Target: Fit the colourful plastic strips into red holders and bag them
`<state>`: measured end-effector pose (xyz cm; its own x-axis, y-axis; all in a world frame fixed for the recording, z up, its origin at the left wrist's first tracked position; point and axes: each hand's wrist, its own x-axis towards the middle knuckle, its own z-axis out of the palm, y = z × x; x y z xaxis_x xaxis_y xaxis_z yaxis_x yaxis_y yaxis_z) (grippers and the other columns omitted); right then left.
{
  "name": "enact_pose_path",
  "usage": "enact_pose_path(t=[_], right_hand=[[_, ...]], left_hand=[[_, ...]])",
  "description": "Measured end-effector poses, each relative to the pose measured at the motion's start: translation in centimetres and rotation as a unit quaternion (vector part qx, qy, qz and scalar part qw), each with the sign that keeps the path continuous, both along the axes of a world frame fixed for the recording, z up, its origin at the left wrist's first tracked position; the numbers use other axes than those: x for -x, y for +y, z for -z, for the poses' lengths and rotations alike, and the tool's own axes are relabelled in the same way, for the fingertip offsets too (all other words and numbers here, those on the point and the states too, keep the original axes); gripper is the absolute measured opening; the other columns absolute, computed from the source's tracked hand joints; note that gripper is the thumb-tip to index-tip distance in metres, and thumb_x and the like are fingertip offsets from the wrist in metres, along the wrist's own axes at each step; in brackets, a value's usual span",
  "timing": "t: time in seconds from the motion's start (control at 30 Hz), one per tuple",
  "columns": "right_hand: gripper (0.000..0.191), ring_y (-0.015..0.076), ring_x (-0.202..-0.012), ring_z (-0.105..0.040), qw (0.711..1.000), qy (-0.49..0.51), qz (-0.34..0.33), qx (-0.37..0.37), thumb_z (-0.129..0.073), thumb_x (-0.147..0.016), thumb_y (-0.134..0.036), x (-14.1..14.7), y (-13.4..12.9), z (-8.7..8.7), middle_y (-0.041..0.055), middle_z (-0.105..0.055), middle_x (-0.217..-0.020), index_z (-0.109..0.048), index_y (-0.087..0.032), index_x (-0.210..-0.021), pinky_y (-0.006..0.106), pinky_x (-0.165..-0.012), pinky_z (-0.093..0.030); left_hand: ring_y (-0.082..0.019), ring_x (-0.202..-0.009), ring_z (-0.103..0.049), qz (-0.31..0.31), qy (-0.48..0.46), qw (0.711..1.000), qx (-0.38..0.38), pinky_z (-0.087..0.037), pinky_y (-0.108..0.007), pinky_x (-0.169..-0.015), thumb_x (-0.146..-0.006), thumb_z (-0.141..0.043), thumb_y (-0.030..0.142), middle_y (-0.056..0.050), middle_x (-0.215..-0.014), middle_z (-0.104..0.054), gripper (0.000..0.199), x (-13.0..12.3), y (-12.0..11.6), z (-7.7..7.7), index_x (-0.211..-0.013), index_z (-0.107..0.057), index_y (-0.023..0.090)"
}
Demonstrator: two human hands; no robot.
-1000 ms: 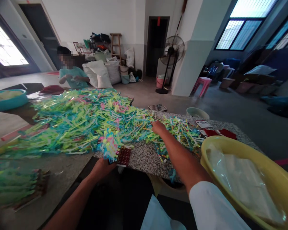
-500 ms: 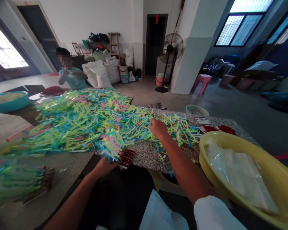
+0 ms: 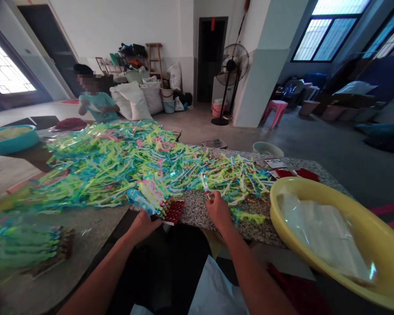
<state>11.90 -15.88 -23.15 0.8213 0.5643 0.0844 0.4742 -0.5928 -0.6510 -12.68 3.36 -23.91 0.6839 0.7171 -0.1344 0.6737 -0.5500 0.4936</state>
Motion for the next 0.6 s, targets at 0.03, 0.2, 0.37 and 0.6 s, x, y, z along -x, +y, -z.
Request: enact_pose_path(t=[0.03,0.2,0.37,0.6], right_hand=[[0.025,0.0202,-0.080,-0.069,1.000,0.005,-0.001,0.019,-0.055,-0.088,-0.026,-0.3,-0.3,0.3,0.0065,-0.074,-0.090,-0.063,-0.017,-0.110,0.028,-0.072,-0.046],[0.017,0.0194,-0.079,-0.067,0.999,0.018,-0.021,0.036,-0.057,-0.086,-0.031,-1.8,-1.2,0.2,0.0039,-0.073,-0.083,-0.070,-0.020,-0.084,0.028,-0.072,-0.045],[0.025,0.0182,-0.063,-0.060,0.992,0.115,-0.026,-0.055,-0.059,-0.080,-0.042,-1.6,-1.0,-1.1,0.0004,-0.064,-0.065,-0.069,-0.020,-0.080,0.027,-0.062,-0.044],[0.033,0.0117,-0.045,-0.045,0.915,0.330,-0.098,-0.209,-0.062,-0.076,-0.053,1.1,0.6,-1.7,-0.0072,-0.049,-0.054,-0.057,-0.021,-0.083,0.024,-0.045,-0.039]], left_hand=[[-0.022,-0.073,-0.066,0.000,0.016,1.000,-0.013,-0.042,-0.029,-0.065,-0.080,-0.065,0.038,-0.007,-0.072,-0.068,0.023,-0.1,-0.2,-0.2,-0.077,-0.070,0.016],[-0.028,-0.086,-0.070,0.030,0.054,0.997,-0.054,-0.044,-0.030,-0.071,-0.082,-0.063,0.038,-0.011,-0.086,-0.074,0.023,-0.4,-0.8,-0.7,-0.087,-0.074,0.018],[-0.029,-0.095,-0.070,0.053,0.043,0.996,-0.057,-0.044,-0.031,-0.075,-0.084,-0.061,0.036,-0.012,-0.097,-0.075,0.026,-0.5,-0.8,-0.6,-0.100,-0.074,0.020],[-0.025,-0.085,-0.070,0.048,0.028,0.998,-0.041,-0.043,-0.029,-0.071,-0.085,-0.062,0.040,-0.011,-0.090,-0.074,0.029,-0.4,-0.7,0.3,-0.099,-0.073,0.017]])
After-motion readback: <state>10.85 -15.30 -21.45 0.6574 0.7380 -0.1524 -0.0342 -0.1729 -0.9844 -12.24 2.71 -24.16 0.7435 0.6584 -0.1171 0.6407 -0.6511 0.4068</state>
